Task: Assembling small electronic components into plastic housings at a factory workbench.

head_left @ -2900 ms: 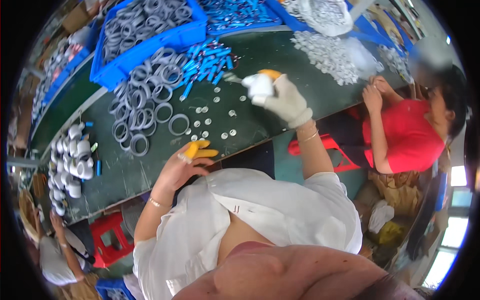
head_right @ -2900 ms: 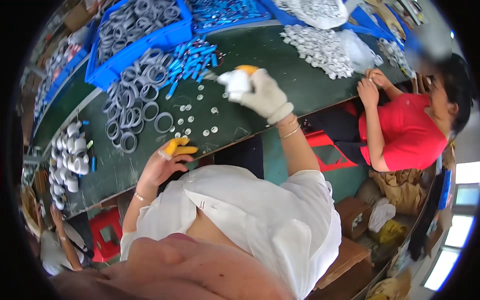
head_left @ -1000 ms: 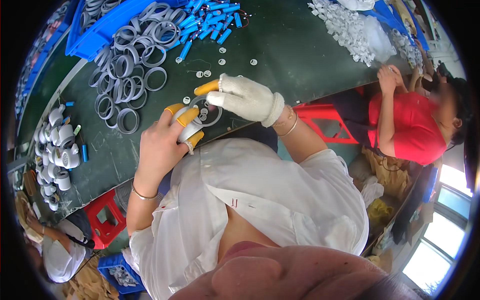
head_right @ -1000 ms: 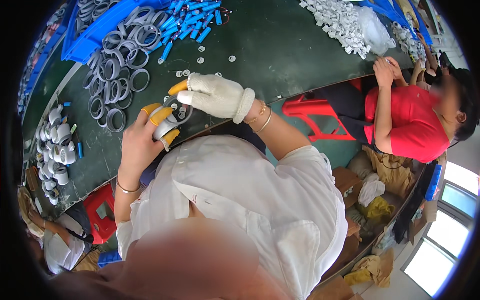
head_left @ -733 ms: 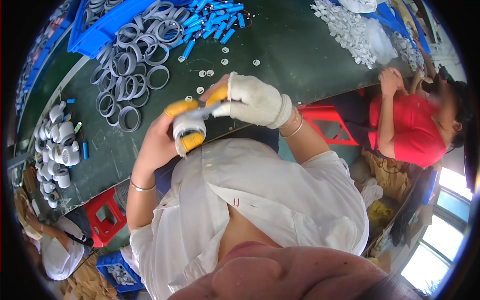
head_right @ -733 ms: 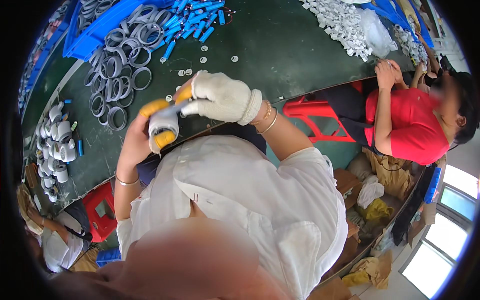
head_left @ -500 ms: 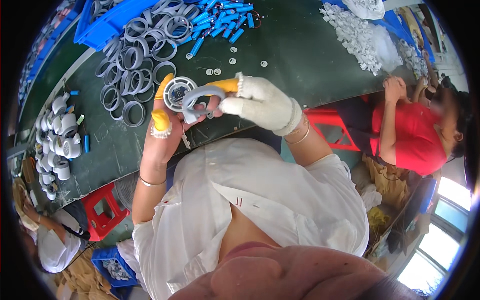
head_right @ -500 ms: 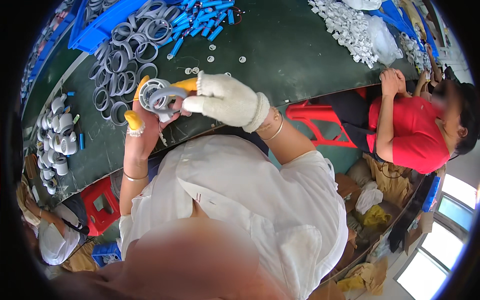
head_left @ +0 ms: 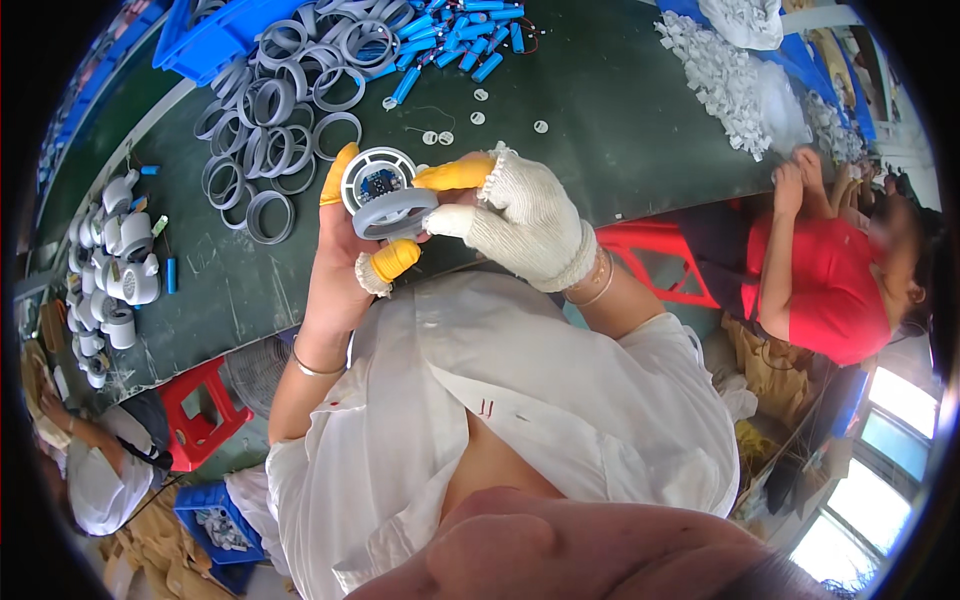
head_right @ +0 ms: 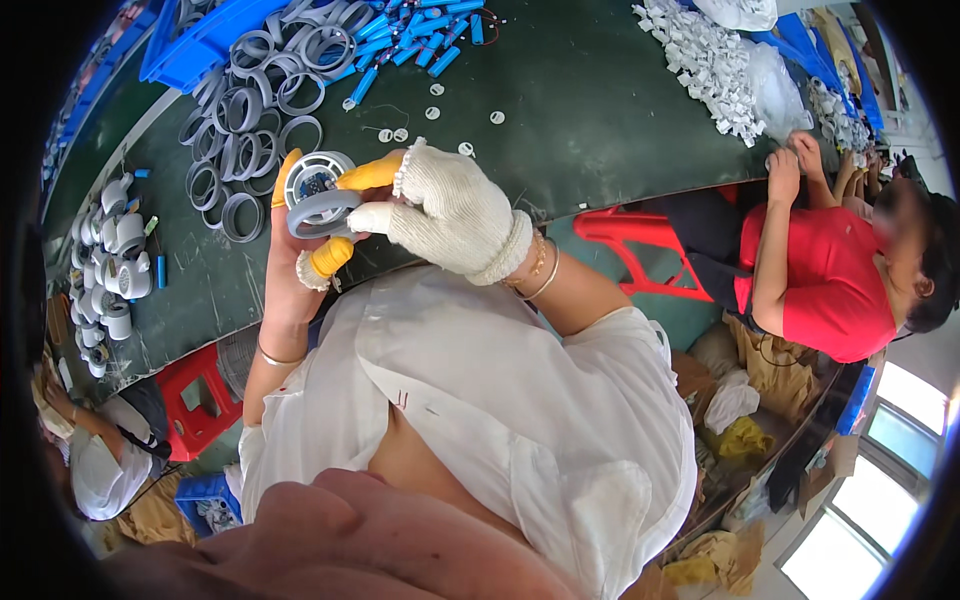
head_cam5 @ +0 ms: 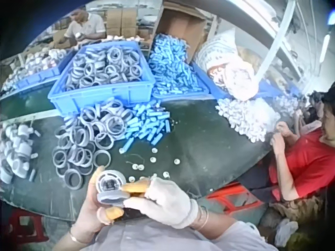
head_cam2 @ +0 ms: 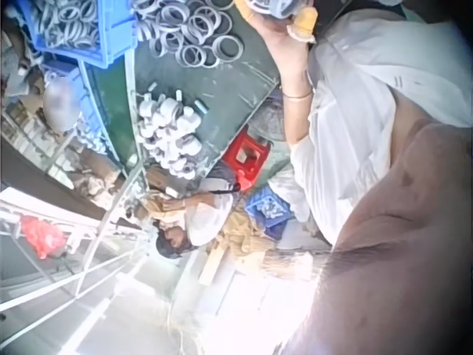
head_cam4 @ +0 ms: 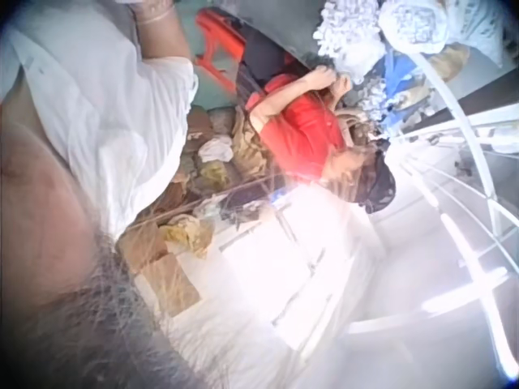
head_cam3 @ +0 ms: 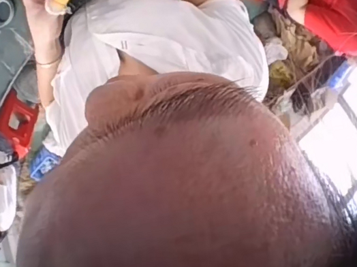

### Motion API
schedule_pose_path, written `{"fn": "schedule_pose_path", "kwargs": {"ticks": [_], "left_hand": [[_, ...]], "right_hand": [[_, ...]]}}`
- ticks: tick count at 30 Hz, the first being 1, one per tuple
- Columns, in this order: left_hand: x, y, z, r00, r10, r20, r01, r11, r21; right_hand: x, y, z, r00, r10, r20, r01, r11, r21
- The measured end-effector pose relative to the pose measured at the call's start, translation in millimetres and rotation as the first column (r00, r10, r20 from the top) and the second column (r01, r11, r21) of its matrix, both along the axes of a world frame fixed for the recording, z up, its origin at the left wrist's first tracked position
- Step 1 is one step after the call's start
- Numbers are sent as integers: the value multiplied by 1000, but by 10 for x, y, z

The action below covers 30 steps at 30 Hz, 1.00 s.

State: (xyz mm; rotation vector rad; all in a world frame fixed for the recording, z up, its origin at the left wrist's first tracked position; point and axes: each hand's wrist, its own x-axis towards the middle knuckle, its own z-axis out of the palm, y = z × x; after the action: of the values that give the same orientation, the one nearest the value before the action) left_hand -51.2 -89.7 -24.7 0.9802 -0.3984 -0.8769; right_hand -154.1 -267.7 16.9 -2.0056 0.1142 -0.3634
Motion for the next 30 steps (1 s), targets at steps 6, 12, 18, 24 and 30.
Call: {"fn": "schedule_pose_path", "kwargs": {"ticks": [6,12,18,24,30], "left_hand": [[-40,14,-5,1000,17,23,-18,1000,19],[-46,10,-9,999,18,26,-18,1000,11],[-37,37,-112,999,40,35,-38,997,-66],[-163,-11,-184,930,-70,361,38,995,95],[-184,-2,-174,895,-177,410,46,950,309]], "right_hand": [[22,1,-18,991,29,131,-22,998,-57],[11,43,-43,1000,-7,15,7,998,55],[36,66,-148,991,-47,123,36,995,89],[102,51,-142,983,55,178,-6,964,-265],[195,77,-197,985,112,134,-27,854,-519]]}}
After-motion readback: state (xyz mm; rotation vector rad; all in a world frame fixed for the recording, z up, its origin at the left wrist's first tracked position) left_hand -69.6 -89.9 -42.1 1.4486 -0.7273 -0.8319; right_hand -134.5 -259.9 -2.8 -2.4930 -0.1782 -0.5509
